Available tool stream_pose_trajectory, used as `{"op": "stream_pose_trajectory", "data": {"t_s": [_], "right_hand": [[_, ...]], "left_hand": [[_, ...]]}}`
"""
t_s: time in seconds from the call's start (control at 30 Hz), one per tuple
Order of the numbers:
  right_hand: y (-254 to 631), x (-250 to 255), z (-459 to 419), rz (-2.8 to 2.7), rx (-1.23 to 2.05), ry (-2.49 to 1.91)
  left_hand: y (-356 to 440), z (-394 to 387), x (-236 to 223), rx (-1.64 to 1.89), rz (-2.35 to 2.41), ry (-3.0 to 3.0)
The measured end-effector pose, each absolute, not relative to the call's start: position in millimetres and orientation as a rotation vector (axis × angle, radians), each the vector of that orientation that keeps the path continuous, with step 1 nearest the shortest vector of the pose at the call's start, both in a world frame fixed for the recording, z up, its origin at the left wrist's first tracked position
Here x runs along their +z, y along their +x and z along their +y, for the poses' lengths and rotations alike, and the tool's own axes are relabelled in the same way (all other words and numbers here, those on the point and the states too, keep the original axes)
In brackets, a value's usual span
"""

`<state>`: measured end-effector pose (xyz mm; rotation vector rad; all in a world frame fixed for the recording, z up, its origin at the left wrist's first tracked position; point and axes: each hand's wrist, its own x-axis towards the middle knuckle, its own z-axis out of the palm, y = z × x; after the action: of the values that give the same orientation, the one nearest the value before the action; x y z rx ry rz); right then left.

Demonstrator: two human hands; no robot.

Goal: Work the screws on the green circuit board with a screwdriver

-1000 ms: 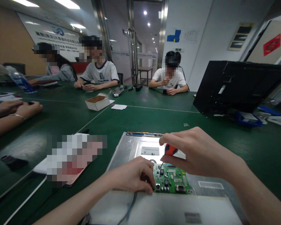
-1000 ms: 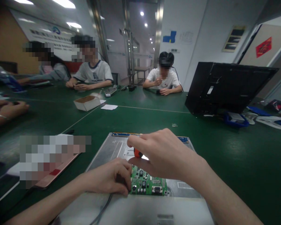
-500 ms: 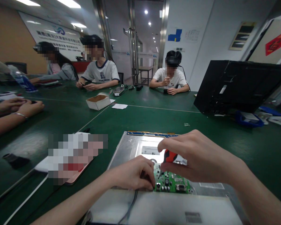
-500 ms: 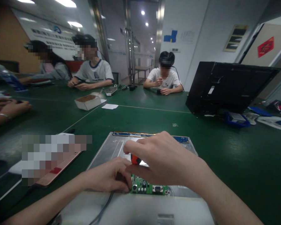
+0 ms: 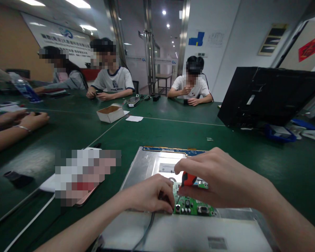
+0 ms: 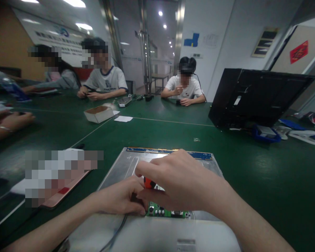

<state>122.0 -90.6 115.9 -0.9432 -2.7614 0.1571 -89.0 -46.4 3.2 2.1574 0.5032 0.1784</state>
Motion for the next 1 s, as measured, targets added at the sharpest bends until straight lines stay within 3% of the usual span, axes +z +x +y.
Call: {"op": "stream_pose_trajectory", "data": {"t_s": [1.0], "right_hand": [[111.6,108.4,-90.2,-2.827,0.306,-0.87]], "left_hand": [[-91.1,-45.0,6.2,0.232,0.477,2.113]]}}
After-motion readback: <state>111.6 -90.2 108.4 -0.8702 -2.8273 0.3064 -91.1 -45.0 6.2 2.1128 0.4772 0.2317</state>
